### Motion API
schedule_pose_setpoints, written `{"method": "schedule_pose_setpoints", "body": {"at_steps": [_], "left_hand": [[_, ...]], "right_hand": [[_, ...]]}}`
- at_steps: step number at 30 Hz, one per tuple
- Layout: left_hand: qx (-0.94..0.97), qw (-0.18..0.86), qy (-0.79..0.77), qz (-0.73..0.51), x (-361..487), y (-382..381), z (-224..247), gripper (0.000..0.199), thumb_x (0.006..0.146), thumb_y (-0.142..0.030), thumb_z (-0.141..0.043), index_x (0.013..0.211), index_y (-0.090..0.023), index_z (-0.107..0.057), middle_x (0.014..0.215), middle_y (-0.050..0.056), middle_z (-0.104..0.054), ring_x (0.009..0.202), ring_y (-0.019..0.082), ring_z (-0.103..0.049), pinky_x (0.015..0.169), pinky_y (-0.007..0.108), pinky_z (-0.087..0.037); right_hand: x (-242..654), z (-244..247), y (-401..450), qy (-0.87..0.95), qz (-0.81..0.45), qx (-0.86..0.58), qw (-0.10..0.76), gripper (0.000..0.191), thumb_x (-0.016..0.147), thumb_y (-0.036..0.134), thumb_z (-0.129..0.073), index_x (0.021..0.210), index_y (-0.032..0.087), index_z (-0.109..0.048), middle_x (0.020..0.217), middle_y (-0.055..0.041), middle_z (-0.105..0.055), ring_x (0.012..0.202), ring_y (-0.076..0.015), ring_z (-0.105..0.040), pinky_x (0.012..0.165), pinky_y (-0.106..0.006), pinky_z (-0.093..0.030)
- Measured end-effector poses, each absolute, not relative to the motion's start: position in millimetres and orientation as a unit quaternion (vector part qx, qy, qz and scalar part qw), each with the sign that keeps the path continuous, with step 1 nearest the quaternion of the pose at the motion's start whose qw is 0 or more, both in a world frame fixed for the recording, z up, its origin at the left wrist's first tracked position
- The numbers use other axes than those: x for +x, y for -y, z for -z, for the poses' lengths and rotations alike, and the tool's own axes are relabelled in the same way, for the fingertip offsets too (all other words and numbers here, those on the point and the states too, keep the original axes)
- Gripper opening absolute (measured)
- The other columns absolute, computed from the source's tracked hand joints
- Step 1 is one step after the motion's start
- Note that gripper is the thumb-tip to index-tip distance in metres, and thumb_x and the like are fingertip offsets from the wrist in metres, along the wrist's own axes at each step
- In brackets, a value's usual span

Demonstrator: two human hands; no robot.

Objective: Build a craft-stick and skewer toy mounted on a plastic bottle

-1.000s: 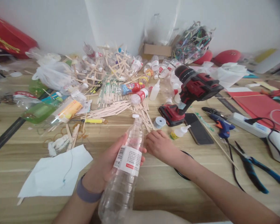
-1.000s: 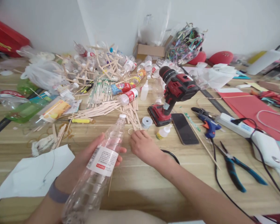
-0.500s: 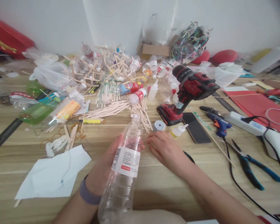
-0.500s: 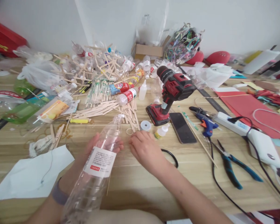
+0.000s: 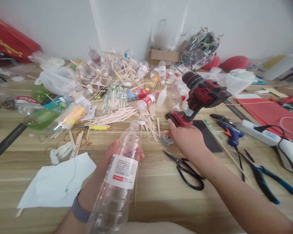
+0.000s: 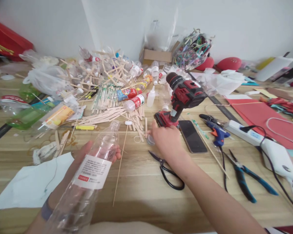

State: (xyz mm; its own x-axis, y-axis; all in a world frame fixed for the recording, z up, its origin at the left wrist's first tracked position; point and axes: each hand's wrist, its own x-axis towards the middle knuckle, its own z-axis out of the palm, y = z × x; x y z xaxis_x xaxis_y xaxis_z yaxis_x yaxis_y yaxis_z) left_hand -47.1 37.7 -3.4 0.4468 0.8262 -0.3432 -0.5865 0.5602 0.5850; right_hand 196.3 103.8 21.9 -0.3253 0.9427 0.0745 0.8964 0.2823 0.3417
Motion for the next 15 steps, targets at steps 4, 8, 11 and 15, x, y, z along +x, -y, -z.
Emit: {"method": "schedule_pose_setpoints", "body": {"at_steps": [4, 8, 11, 15], "left_hand": [[0.192, 0.833, -0.304, -0.42, -52, -38, 1, 0.054, 0.08, -0.063, -0.065, 0.098, -0.014, -0.078, 0.095, 0.012, -0.076, 0.082, 0.02, -0.068, 0.068, 0.026, -0.055], [0.18, 0.827, -0.284, -0.45, -53, -35, -3, 0.051, 0.084, -0.056, -0.065, 0.104, -0.011, -0.077, 0.1, 0.012, -0.076, 0.092, 0.019, -0.07, 0.082, 0.023, -0.055], [0.174, 0.838, -0.266, -0.444, -58, -35, -6, 0.051, 0.081, -0.054, -0.071, 0.104, -0.009, -0.077, 0.103, 0.012, -0.076, 0.097, 0.02, -0.07, 0.091, 0.023, -0.054], [0.173, 0.843, -0.24, -0.449, -78, -39, -9, 0.055, 0.078, -0.054, -0.074, 0.109, -0.008, -0.075, 0.106, 0.012, -0.076, 0.103, 0.021, -0.069, 0.093, 0.022, -0.054]], "right_hand": [[194, -39, -96, -0.801, -0.177, 0.568, 0.072, 0.038, 0.1, 0.032, -0.046, 0.128, 0.011, -0.061, 0.096, -0.0186, -0.075, 0.097, -0.0329, -0.066, 0.079, -0.04, -0.037], [195, -30, -91, -0.843, -0.137, 0.51, 0.1, 0.034, 0.08, 0.027, -0.074, 0.114, 0.024, -0.071, 0.108, -0.0091, -0.074, 0.105, -0.0293, -0.063, 0.087, -0.038, -0.033], [196, -17, -93, -0.853, -0.126, 0.495, 0.11, 0.031, 0.078, 0.021, -0.074, 0.109, 0.027, -0.072, 0.101, -0.0055, -0.076, 0.095, -0.0249, -0.066, 0.085, -0.036, -0.033], [196, -18, -100, -0.812, -0.163, 0.553, 0.09, 0.028, 0.093, 0.029, -0.058, 0.109, 0.01, -0.071, 0.076, -0.0151, -0.074, 0.084, -0.0316, -0.066, 0.087, -0.044, -0.032]]}}
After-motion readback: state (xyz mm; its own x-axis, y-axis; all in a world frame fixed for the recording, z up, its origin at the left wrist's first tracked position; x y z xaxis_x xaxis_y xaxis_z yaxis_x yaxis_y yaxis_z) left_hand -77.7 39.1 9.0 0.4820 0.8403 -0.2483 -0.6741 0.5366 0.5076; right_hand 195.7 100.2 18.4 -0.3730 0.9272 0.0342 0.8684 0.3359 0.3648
